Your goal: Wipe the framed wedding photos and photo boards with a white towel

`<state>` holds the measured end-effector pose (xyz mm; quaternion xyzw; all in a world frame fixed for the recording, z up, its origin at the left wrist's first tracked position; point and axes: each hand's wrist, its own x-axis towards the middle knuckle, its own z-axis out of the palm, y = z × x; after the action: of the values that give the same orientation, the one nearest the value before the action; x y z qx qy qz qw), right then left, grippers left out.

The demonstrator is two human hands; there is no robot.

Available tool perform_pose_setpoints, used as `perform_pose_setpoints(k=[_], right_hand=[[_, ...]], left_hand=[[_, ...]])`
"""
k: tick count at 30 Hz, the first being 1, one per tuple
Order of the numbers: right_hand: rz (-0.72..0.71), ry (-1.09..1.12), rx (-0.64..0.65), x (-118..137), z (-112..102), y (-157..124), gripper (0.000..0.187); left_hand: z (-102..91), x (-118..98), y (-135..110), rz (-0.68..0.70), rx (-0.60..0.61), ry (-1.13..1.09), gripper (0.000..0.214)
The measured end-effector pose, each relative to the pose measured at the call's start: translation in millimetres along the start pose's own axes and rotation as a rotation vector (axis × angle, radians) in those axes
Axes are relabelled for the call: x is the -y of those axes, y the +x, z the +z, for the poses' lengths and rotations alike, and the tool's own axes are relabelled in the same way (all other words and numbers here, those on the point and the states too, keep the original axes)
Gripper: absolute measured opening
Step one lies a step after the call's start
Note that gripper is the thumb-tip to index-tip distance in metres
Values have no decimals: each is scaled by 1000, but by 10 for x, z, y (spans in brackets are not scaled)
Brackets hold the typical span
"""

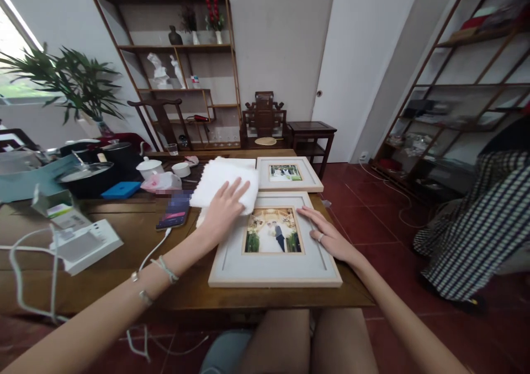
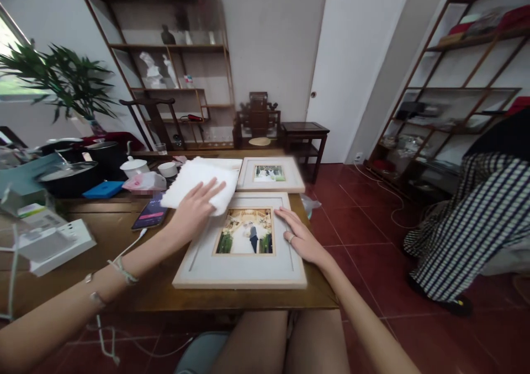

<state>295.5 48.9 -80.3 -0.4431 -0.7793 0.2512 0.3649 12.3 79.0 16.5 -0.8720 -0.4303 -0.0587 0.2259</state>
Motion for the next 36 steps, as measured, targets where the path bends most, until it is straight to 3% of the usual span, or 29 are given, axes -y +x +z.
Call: perform_pose_setpoints(k=[3, 6, 9, 14, 17, 22, 25, 33, 36], right_hand=[[-2, 5, -6, 0, 3, 2, 61], [-13, 14, -13, 1, 4, 5, 61], [-6, 13, -10, -2, 4, 6, 61], [0, 5, -5, -13, 4, 1, 62], [46, 11, 17, -16, 0, 14, 63], [185, 33, 49, -15, 3, 55, 65], [162, 49, 24, -6, 14, 48, 62], [104, 57, 19, 20, 17, 10, 52], [103, 64, 2, 26, 17, 11, 52]], left_hand=[[273, -103, -55, 12, 106, -59, 28], [337, -215, -112, -19, 134, -76, 26], [162, -350, -196, -3, 235, -80, 25], [-293, -669, -514, 68, 531, -94, 27], [-412, -812, -702, 61, 611, -116, 27], [-349, -841, -782, -5, 503, -164, 21], [-257, -751, -696, -24, 423, -188, 21], [351, -155, -120, -57, 138, -135, 29], [493, 9, 57, -63, 121, -114, 30]])
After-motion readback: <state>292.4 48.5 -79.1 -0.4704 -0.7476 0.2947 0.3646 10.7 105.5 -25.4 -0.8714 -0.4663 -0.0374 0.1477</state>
